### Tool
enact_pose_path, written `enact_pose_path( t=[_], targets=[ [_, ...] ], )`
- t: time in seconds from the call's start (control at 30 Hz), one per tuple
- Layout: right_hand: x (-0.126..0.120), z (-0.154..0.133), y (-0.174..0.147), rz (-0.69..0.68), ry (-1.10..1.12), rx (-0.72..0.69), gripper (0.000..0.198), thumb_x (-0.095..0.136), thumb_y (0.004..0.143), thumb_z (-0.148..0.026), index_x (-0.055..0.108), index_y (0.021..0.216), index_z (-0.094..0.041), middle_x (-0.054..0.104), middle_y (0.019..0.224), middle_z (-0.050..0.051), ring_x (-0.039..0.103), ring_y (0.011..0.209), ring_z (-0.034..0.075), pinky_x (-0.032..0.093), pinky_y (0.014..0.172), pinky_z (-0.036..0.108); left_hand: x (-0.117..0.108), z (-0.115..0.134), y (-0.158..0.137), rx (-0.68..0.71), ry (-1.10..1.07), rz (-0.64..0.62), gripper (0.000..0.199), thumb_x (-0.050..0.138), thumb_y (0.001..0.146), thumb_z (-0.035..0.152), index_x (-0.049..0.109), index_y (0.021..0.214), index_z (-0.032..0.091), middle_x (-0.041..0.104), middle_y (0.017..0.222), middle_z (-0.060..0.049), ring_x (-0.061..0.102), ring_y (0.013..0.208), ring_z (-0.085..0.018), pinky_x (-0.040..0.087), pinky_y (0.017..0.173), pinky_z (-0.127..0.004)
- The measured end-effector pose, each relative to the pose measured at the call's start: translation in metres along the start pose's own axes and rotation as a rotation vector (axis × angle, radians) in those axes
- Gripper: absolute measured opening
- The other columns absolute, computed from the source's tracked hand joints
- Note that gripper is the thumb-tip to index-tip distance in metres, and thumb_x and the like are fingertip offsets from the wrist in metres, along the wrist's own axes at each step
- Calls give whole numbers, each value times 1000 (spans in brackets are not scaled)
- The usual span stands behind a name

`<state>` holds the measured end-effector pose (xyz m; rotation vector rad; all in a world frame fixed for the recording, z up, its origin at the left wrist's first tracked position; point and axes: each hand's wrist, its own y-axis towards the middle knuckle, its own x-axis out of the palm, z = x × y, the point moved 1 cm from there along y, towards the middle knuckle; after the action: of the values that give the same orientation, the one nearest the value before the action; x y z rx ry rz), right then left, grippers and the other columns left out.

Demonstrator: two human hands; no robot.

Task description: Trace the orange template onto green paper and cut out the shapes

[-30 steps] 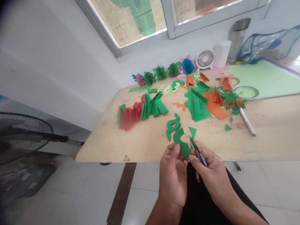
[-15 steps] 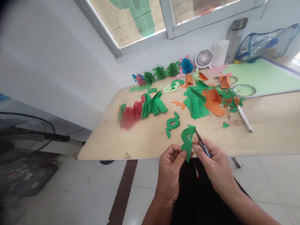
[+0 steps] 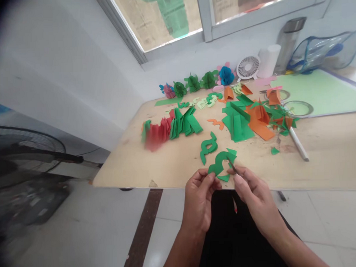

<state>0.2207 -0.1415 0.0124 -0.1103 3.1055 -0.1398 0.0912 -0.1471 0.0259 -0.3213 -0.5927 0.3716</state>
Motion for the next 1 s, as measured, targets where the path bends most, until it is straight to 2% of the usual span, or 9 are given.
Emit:
enact_pose_path(
  t=[0.07, 0.17, 0.23, 0.37, 0.5, 0.7, 1.0],
  targets=[
    [-2, 1, -2, -94, -18, 30, 35, 44, 94, -49, 62, 89, -20, 37, 56, -5, 35, 51, 13, 31, 49, 26, 0, 6, 4, 7, -25, 2, 13, 71, 69, 20, 58, 69, 16, 59, 56, 3, 55, 53, -8, 46, 57, -19],
    [-3, 5, -7, -121, -61, 113, 41, 43, 94, -52, 61, 76, -20, 38, 55, -4, 37, 53, 14, 34, 51, 26, 2, 12, 8, 33, -69, -1, 13, 70, 69, 19, 58, 71, 16, 65, 65, 0, 65, 64, -13, 50, 60, -22],
    [-1, 9, -11, -123, -46, 180, 41, 45, 92, -55, 62, 77, -20, 43, 56, -3, 39, 53, 14, 36, 50, 25, 4, 14, 8, 46, -82, -9, 13, 70, 69, 19, 57, 71, 16, 67, 68, 0, 69, 69, -16, 53, 66, -25],
    [3, 14, -15, -175, 20, 248, 42, 49, 89, -58, 66, 86, -20, 51, 62, 0, 45, 55, 15, 39, 48, 24, 6, 14, 7, 21, -20, -64, 16, 72, 70, 22, 57, 71, 16, 68, 67, -1, 70, 68, -17, 54, 71, -29],
    [4, 11, -14, -202, 29, 245, 43, 47, 90, -57, 66, 87, -19, 46, 59, -2, 41, 54, 14, 36, 48, 24, 4, 16, 7, -3, 61, -89, 19, 74, 68, 25, 58, 72, 16, 69, 66, -2, 69, 65, -17, 55, 69, -29],
    [6, 6, -9, -202, 58, 246, 45, 47, 90, -59, 63, 79, -17, 36, 53, -5, 29, 49, 12, 24, 45, 26, 4, 20, 7, -40, 98, -127, 23, 76, 66, 27, 57, 70, 15, 69, 65, -2, 67, 60, -15, 55, 66, -28],
    [6, 2, -9, -197, 28, 224, 47, 49, 89, -60, 64, 76, -17, 36, 52, -5, 29, 48, 10, 24, 46, 26, 4, 25, 7, -70, 101, -138, 23, 76, 64, 25, 56, 71, 15, 66, 62, 0, 66, 57, -14, 54, 64, -27]
  ],
)
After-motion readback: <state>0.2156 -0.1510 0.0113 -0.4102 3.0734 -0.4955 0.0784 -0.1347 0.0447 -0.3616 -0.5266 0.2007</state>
